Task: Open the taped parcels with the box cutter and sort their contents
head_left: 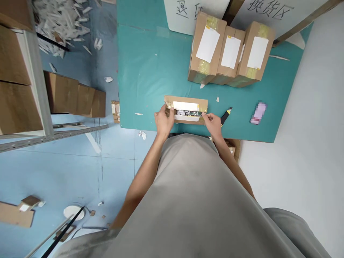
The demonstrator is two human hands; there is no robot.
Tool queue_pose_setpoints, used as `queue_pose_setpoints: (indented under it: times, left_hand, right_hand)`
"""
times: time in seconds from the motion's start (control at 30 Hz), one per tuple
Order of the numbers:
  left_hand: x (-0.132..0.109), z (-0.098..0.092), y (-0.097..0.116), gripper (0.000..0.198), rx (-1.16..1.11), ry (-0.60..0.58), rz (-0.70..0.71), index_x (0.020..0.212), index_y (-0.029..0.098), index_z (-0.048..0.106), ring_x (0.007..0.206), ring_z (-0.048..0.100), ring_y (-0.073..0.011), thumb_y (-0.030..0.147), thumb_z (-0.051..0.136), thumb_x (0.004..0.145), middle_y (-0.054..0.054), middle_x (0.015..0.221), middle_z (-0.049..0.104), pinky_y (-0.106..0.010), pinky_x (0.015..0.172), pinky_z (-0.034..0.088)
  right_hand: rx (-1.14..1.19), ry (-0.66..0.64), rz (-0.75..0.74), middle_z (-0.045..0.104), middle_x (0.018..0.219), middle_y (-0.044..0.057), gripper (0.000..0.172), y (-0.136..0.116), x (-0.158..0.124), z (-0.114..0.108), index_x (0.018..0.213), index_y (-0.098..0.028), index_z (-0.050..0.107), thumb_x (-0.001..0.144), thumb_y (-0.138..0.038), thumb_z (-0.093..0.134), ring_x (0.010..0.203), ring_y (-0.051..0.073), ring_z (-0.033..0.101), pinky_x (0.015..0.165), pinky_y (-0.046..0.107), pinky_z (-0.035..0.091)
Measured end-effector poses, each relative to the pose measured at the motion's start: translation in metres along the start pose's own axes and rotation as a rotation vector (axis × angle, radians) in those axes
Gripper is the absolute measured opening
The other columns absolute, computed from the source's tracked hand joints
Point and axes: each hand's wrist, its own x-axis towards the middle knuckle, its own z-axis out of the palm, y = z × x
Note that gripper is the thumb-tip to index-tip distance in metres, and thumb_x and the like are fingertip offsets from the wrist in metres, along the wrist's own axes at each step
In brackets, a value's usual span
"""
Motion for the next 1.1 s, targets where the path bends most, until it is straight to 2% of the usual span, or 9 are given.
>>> queue_pose_setpoints:
  times: [0.07, 0.17, 0.27, 0.37, 0.47, 0.57, 0.83, 0.93, 1.1]
  left_hand:
    - [-0.003, -0.004, -0.003, 0.046, -0.034, -0.045, 0.013, 0.141, 0.021, 0.078, 0.120, 0.076, -0.0375, 0.035, 0.075, 0.098, -0.010, 0.104, 0.081, -0.061, 0.124, 0.055]
    - [-0.014, -0.013, -0.014, 0.068, -0.075, -0.090, 0.042, 0.155, 0.022, 0.070, 0.132, 0.073, -0.0359, 0.028, 0.080, 0.088, -0.016, 0.142, 0.075, -0.057, 0.123, 0.058]
    - [-0.027, -0.021, -0.028, 0.089, -0.108, -0.113, 0.072, 0.170, 0.024, 0.054, 0.147, 0.066, -0.0387, 0.032, 0.085, 0.086, -0.023, 0.179, 0.045, -0.058, 0.126, 0.057]
    - [-0.039, -0.023, -0.039, 0.108, -0.104, -0.172, 0.107, 0.180, 0.028, 0.039, 0.166, 0.050, -0.0440, 0.041, 0.092, 0.087, -0.024, 0.191, 0.023, -0.063, 0.135, 0.047]
    - [-0.046, -0.019, -0.047, 0.122, -0.061, -0.228, 0.127, 0.184, 0.023, 0.028, 0.178, 0.030, -0.0483, 0.048, 0.096, 0.086, -0.028, 0.190, 0.024, -0.066, 0.143, 0.034]
    - [-0.048, -0.012, -0.050, 0.121, -0.050, -0.237, 0.119, 0.185, 0.019, 0.026, 0.174, 0.037, -0.0496, 0.055, 0.093, 0.091, -0.031, 0.183, 0.041, -0.068, 0.142, 0.034]
    - [-0.022, -0.012, -0.027, 0.102, 0.003, -0.164, 0.173, 0.183, 0.026, 0.037, 0.145, 0.068, -0.0463, 0.055, 0.087, 0.098, -0.024, 0.159, 0.063, -0.058, 0.123, 0.056]
    - [-0.009, -0.018, -0.016, 0.085, 0.184, -0.238, 0.208, 0.175, 0.029, 0.051, 0.127, 0.076, -0.0424, 0.038, 0.088, 0.099, -0.021, 0.154, 0.061, -0.054, 0.115, 0.061]
    - [-0.012, -0.018, -0.013, 0.103, 0.583, -0.435, 0.125, 0.182, 0.030, 0.040, 0.125, 0.077, -0.0409, 0.022, 0.090, 0.092, -0.020, 0.153, 0.057, -0.051, 0.110, 0.064]
  right_hand:
    - [0.018, -0.061, -0.014, 0.078, 0.083, 0.005, 0.057, 0.001, -0.002, -0.003, 0.128, -0.016, 0.087, 0.106, -0.061, 0.061, 0.086, 0.026, 0.072, 0.084, 0.036, 0.060]
    - [-0.069, -0.139, -0.066, 0.076, 0.087, 0.000, 0.073, 0.005, -0.002, -0.008, 0.164, -0.016, 0.069, 0.099, -0.048, 0.073, 0.084, 0.023, 0.071, 0.090, 0.037, 0.061]
    - [-0.227, -0.100, -0.119, 0.080, 0.122, 0.008, 0.094, 0.007, 0.005, -0.010, 0.180, -0.022, 0.049, 0.093, -0.037, 0.081, 0.085, 0.022, 0.074, 0.097, 0.043, 0.063]
    - [-0.357, -0.094, -0.202, 0.060, 0.167, 0.023, 0.078, 0.002, 0.018, -0.012, 0.176, -0.021, 0.054, 0.101, -0.029, 0.073, 0.099, 0.027, 0.081, 0.105, 0.050, 0.065]
    - [-0.450, -0.156, -0.367, 0.044, 0.185, 0.020, 0.055, -0.008, 0.033, -0.015, 0.166, -0.018, 0.063, 0.113, -0.025, 0.053, 0.140, 0.033, 0.073, 0.120, 0.052, 0.061]
    - [-0.481, -0.180, -0.470, 0.051, 0.181, 0.019, 0.053, -0.017, 0.047, -0.017, 0.165, -0.016, 0.062, 0.117, -0.021, 0.039, 0.159, 0.031, 0.059, 0.130, 0.052, 0.053]
    - [-0.513, -0.079, -0.521, 0.062, 0.167, 0.023, 0.055, -0.033, 0.083, -0.014, 0.160, -0.011, 0.061, 0.122, -0.026, 0.025, 0.149, 0.032, 0.066, 0.125, 0.050, 0.055]
    - [-0.595, -0.128, -0.568, 0.059, 0.170, 0.025, 0.056, -0.038, 0.090, -0.017, 0.162, -0.010, 0.061, 0.117, -0.023, 0.030, 0.141, 0.035, 0.071, 0.122, 0.053, 0.057]
    - [-0.901, -0.322, -0.538, 0.040, 0.186, 0.030, 0.075, -0.044, 0.070, -0.018, 0.183, -0.007, 0.036, 0.111, -0.028, 0.046, 0.132, 0.044, 0.075, 0.105, 0.055, 0.066]
